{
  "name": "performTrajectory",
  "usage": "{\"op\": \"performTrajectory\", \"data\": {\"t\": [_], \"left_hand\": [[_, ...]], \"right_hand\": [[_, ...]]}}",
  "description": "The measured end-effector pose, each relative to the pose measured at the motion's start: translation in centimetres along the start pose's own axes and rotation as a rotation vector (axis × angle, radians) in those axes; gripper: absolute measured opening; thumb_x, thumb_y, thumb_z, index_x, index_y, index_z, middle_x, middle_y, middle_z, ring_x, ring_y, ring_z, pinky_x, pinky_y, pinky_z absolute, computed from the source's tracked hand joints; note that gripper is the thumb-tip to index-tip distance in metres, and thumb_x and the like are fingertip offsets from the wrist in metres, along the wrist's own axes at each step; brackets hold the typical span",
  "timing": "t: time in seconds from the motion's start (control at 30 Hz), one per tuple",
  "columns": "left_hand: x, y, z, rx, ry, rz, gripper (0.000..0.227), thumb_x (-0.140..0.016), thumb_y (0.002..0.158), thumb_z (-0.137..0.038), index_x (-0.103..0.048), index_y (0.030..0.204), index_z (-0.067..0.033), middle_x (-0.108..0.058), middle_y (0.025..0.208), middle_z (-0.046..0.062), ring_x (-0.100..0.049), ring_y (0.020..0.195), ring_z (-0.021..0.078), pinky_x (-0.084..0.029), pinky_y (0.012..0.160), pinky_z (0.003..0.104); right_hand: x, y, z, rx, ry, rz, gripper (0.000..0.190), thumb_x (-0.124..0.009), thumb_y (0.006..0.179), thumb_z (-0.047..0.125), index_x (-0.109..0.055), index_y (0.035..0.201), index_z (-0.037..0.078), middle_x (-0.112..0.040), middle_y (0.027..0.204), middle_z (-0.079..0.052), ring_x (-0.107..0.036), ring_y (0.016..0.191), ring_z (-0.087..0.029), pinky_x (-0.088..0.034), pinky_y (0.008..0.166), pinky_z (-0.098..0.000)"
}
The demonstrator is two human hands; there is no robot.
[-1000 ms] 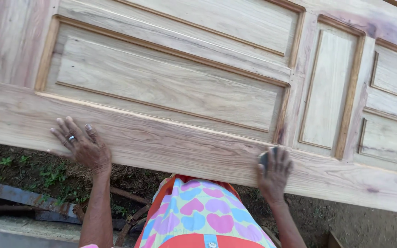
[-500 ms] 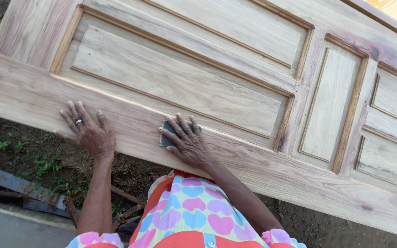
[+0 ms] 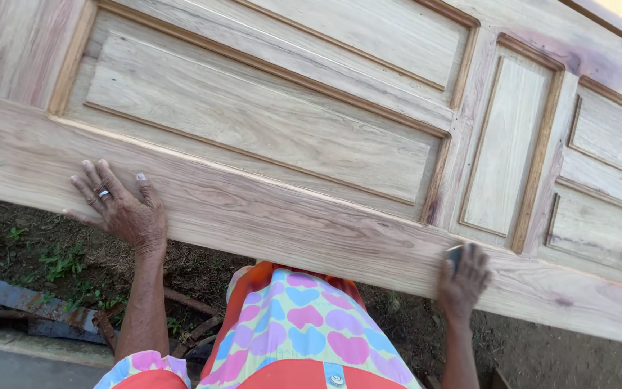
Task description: Sanding a wooden door using a piece of sandpaper.
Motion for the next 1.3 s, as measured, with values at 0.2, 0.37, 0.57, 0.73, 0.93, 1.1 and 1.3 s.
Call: {"op": "performTrajectory", "data": {"t": [0.2, 0.37, 0.57, 0.73, 0.93, 1.1, 1.3], "left_hand": [[-0.2, 0.0, 0.1, -0.013, -0.006, -0.001, 0.068, -0.056, 0.111, -0.041, -0.038, 0.163, -0.0001, -0.029, 0.173, 0.021, -0.015, 0.161, 0.0446, 0.007, 0.117, 0.078], [-0.1, 0.1, -0.1, -0.009, -0.002, 0.014, 0.064, -0.053, 0.113, -0.038, -0.038, 0.162, 0.0011, -0.028, 0.173, 0.025, -0.013, 0.16, 0.0471, 0.008, 0.117, 0.078], [-0.1, 0.0, -0.1, -0.023, -0.014, -0.001, 0.063, -0.051, 0.116, -0.035, -0.037, 0.164, 0.002, -0.027, 0.174, 0.026, -0.011, 0.161, 0.0473, 0.007, 0.117, 0.078], [-0.1, -0.1, 0.1, -0.003, 0.007, 0.009, 0.062, -0.053, 0.115, -0.035, -0.037, 0.163, 0.0008, -0.027, 0.174, 0.026, -0.011, 0.161, 0.0473, 0.008, 0.117, 0.078], [0.1, -0.1, 0.0, -0.005, 0.021, -0.035, 0.065, -0.056, 0.113, -0.038, -0.039, 0.162, 0.0013, -0.031, 0.172, 0.025, -0.014, 0.161, 0.0468, 0.007, 0.117, 0.078], [0.4, 0.0, -0.6, -0.013, 0.026, -0.043, 0.066, -0.051, 0.113, -0.042, -0.039, 0.162, 0.0001, -0.03, 0.172, 0.022, -0.015, 0.16, 0.0446, 0.006, 0.116, 0.078], [-0.6, -0.1, 0.2, -0.007, 0.018, -0.066, 0.064, -0.047, 0.113, -0.041, -0.038, 0.162, -0.001, -0.028, 0.173, 0.021, -0.013, 0.161, 0.0425, 0.007, 0.117, 0.077]], "right_hand": [[-2.2, 0.7, -5.4, -0.699, 0.002, -0.053, 0.077, -0.017, 0.104, 0.065, -0.012, 0.168, 0.024, 0.001, 0.176, -0.01, 0.003, 0.161, -0.037, 0.007, 0.124, -0.0611], [-6.1, 0.9, 5.1, -0.26, -0.105, -0.102, 0.076, -0.021, 0.107, 0.064, -0.009, 0.168, 0.021, 0.008, 0.175, -0.008, 0.006, 0.162, -0.033, 0.008, 0.127, -0.0591], [-2.4, 2.3, 19.3, 0.169, -0.006, -0.085, 0.07, -0.022, 0.108, 0.059, -0.015, 0.166, 0.02, 0.0, 0.174, -0.011, 0.005, 0.161, -0.033, 0.008, 0.128, -0.057], [-1.5, 1.8, 19.5, 0.422, 0.046, 0.109, 0.064, -0.026, 0.111, 0.049, -0.02, 0.164, 0.015, -0.01, 0.174, -0.009, 0.002, 0.162, -0.031, 0.009, 0.129, -0.0569], [0.0, -0.4, 4.4, 0.226, 0.074, 0.029, 0.059, -0.028, 0.11, 0.036, -0.019, 0.165, 0.014, -0.01, 0.174, -0.007, 0.0, 0.16, -0.021, 0.007, 0.129, -0.046], [1.2, -1.9, -7.9, -0.416, 0.104, -0.064, 0.072, -0.023, 0.108, 0.056, -0.018, 0.166, 0.013, -0.014, 0.172, -0.02, -0.006, 0.159, -0.04, 0.002, 0.125, -0.0616], [-1.4, -1.6, -2.7, -0.561, 0.026, -0.039, 0.078, -0.013, 0.105, 0.062, -0.01, 0.168, 0.017, -0.005, 0.174, -0.021, -0.002, 0.16, -0.042, 0.006, 0.125, -0.0603]]}}
Point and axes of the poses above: each hand's wrist, its own y-axis towards the middle knuckle, its own x-axis out of the back of the hand, z = x × y, the point moved 4 cm from there along y, towards the middle knuckle
